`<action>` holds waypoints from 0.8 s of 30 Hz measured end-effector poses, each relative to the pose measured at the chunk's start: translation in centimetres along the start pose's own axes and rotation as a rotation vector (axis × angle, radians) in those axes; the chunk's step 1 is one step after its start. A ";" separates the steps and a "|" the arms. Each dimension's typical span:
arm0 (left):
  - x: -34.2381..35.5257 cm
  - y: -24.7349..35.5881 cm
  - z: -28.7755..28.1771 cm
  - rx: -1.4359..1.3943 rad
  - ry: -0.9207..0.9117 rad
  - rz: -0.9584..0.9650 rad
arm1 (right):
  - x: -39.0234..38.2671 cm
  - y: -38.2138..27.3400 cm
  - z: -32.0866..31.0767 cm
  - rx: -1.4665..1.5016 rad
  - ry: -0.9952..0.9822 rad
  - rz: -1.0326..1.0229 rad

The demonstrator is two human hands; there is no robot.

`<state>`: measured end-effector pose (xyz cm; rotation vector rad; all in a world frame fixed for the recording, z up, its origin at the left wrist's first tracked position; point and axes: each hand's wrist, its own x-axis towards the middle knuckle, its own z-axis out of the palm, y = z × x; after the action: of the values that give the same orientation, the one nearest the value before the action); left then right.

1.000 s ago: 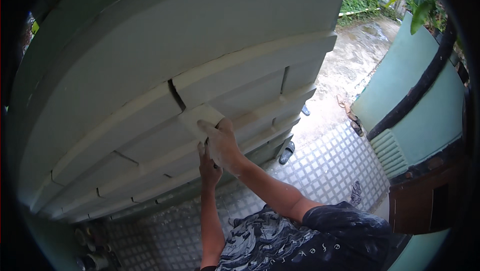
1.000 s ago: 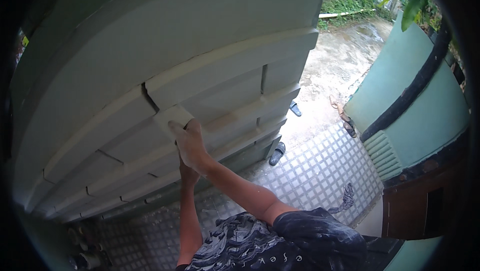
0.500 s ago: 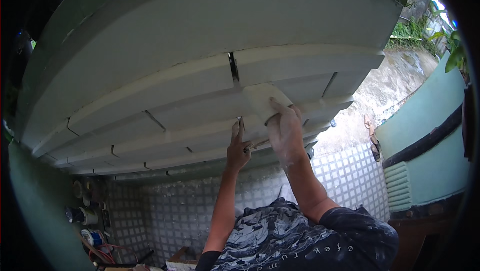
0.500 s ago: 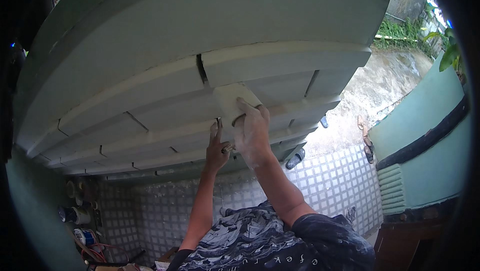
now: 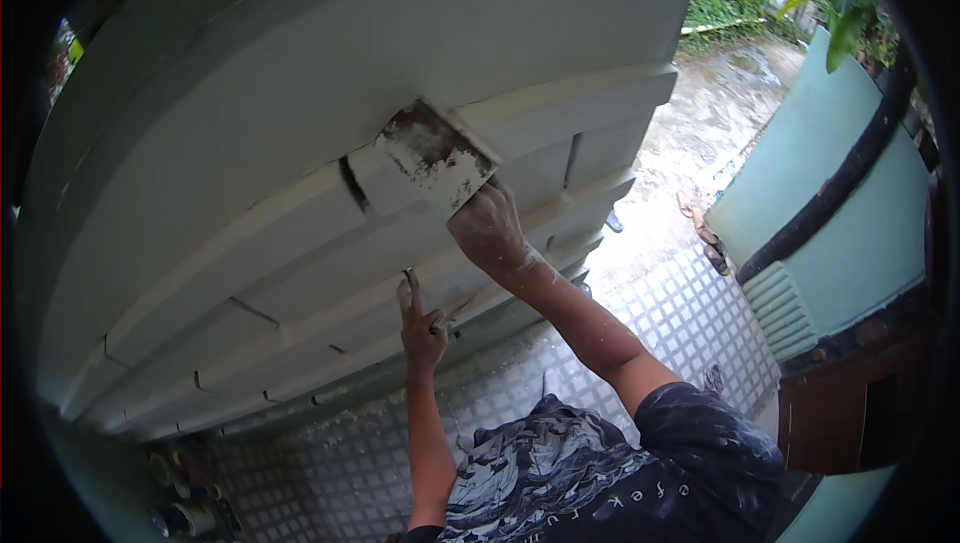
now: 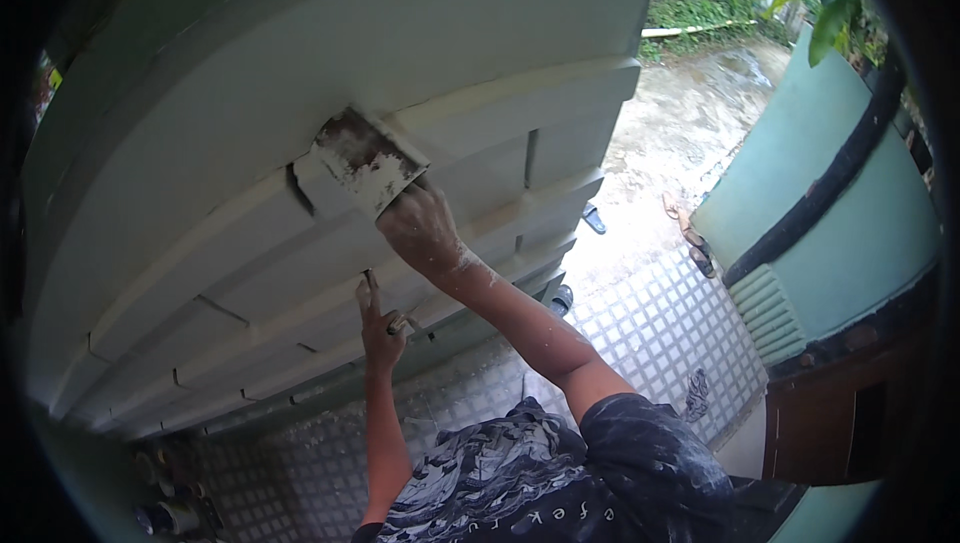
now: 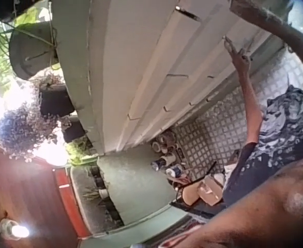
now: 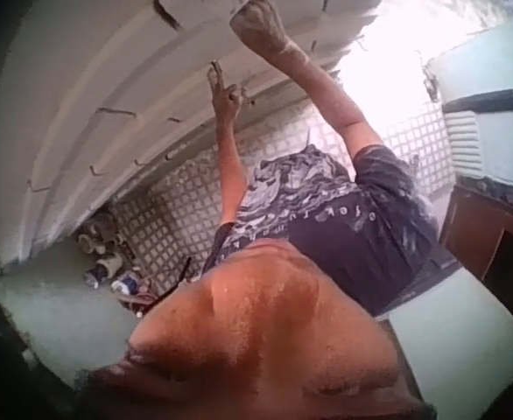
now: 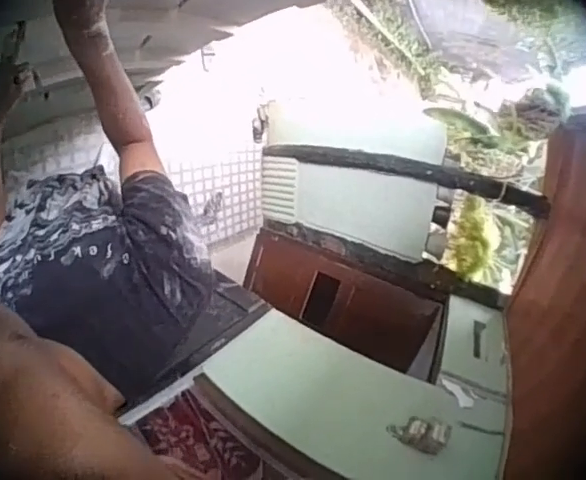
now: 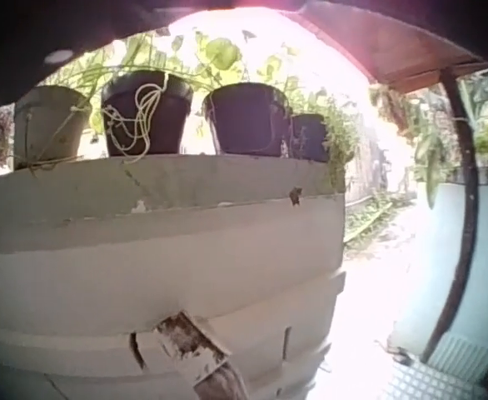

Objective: Applying and smoothing white putty/filler onto a tiered concrete wall to patch cracks and joints.

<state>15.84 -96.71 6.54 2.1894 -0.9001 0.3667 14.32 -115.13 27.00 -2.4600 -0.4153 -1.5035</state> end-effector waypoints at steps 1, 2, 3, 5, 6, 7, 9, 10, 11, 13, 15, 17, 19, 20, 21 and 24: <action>-0.2 -0.4 0.2 0.025 0.008 -0.021 | -0.7 1.8 -0.3 -0.026 -0.002 0.009; -0.2 -0.6 0.2 0.009 -0.002 -0.004 | -1.4 4.1 -1.0 -0.082 0.074 0.071; -0.2 -0.7 0.1 0.018 0.000 -0.006 | -2.2 6.6 -1.8 -0.137 0.150 0.130; -0.1 -0.1 0.1 0.009 -0.009 0.008 | -4.8 13.5 -4.1 -0.293 0.220 0.213; 0.1 0.2 0.1 0.013 -0.001 0.010 | -6.6 17.1 -5.3 -0.501 0.201 0.215; 0.3 0.3 0.0 0.017 0.008 0.013 | -7.8 20.2 -7.1 -0.710 0.181 0.216; 0.1 0.0 0.0 0.036 0.001 0.037 | -7.7 24.8 -11.1 -0.718 0.115 0.737; 0.0 -0.2 0.2 0.048 0.007 0.035 | -7.4 26.7 -12.9 -0.717 0.241 0.830; 0.1 0.1 0.4 0.061 0.013 0.033 | -7.3 28.3 -14.6 -0.715 0.370 0.922; 0.4 0.9 0.5 0.068 0.003 0.041 | -8.9 30.9 -17.1 -0.606 0.512 0.889; 0.3 1.0 0.3 0.071 0.006 -0.015 | -7.5 28.4 -16.5 -0.640 0.572 0.871; 0.4 1.1 0.4 0.094 -0.022 -0.020 | -7.2 26.7 -15.9 -0.431 0.541 0.638; 0.4 0.8 0.9 0.116 0.010 0.020 | -9.2 28.6 -14.3 -0.345 0.481 0.498; 0.5 1.2 1.0 0.116 0.002 0.023 | -9.2 28.8 -13.6 -0.300 0.536 0.605; 0.6 1.7 1.0 0.115 -0.004 0.009 | -9.3 29.2 -13.9 -0.453 0.361 0.944; 1.1 2.7 0.0 0.141 -0.039 -0.016 | -9.1 30.0 -13.9 -0.381 0.581 1.066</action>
<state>14.75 -98.62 8.49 2.3388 -0.9013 0.3917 9.52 -148.96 23.73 -1.7183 1.1682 -1.6684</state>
